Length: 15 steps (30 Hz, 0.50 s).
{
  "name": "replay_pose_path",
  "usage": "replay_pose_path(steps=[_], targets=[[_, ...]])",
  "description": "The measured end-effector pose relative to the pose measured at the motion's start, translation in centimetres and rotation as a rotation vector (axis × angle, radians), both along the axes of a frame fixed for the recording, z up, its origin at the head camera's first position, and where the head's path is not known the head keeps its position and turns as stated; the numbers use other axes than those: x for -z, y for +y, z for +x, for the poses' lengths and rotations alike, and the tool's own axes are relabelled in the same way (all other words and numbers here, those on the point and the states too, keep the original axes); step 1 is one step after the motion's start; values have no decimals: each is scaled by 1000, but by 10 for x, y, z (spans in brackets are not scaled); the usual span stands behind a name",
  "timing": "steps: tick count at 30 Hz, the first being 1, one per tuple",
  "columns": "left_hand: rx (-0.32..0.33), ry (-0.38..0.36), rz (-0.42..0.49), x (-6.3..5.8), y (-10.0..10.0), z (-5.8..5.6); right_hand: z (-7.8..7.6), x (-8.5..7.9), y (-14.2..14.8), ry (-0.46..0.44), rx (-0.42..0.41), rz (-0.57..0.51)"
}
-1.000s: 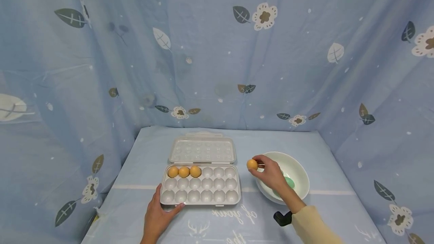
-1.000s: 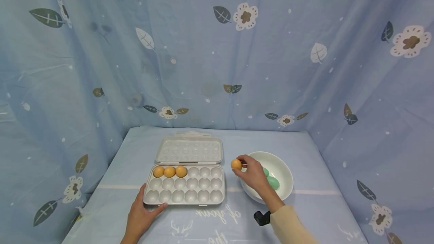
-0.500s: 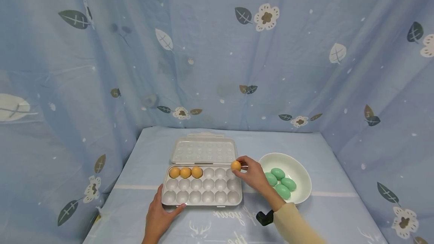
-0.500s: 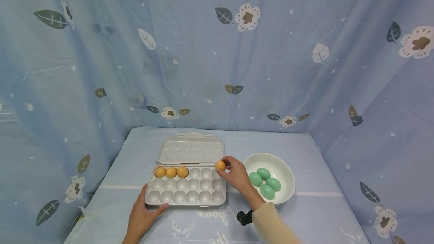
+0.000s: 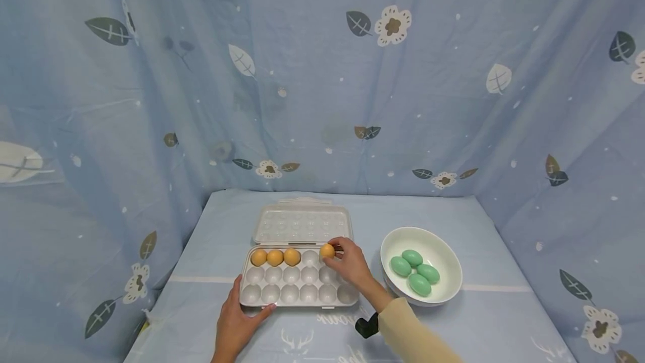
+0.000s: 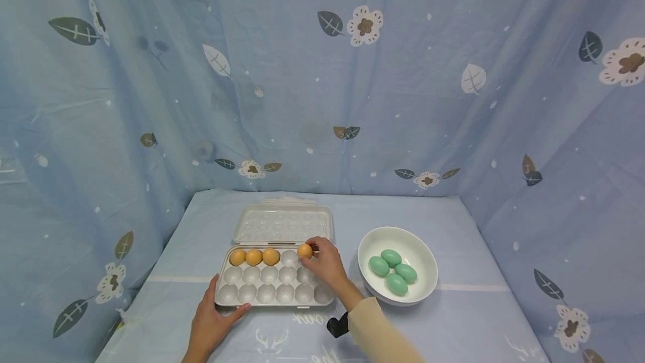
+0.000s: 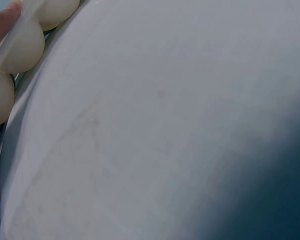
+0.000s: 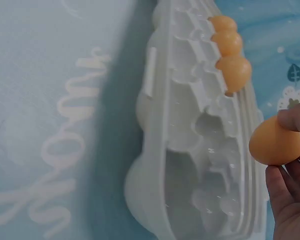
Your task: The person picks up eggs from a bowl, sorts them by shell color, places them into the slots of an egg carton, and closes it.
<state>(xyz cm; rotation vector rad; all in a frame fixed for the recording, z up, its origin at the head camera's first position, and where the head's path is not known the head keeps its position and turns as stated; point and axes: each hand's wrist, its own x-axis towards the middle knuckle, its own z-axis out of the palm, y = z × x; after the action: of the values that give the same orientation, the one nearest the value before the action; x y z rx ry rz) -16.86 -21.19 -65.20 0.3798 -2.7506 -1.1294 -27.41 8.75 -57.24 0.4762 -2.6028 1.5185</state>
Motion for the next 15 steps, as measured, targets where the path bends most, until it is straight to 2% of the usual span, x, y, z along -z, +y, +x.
replay_pose_path(steps=[8,12,15], targets=[[-6,-5,-7,0,0,1,0,13,-22,2,17,15],[-5,4,-8,-1,1,0,-2,16,-30,-25,19,-2],[-4,5,-4,0,0,0,-5,20,-36,-51,20,27]])
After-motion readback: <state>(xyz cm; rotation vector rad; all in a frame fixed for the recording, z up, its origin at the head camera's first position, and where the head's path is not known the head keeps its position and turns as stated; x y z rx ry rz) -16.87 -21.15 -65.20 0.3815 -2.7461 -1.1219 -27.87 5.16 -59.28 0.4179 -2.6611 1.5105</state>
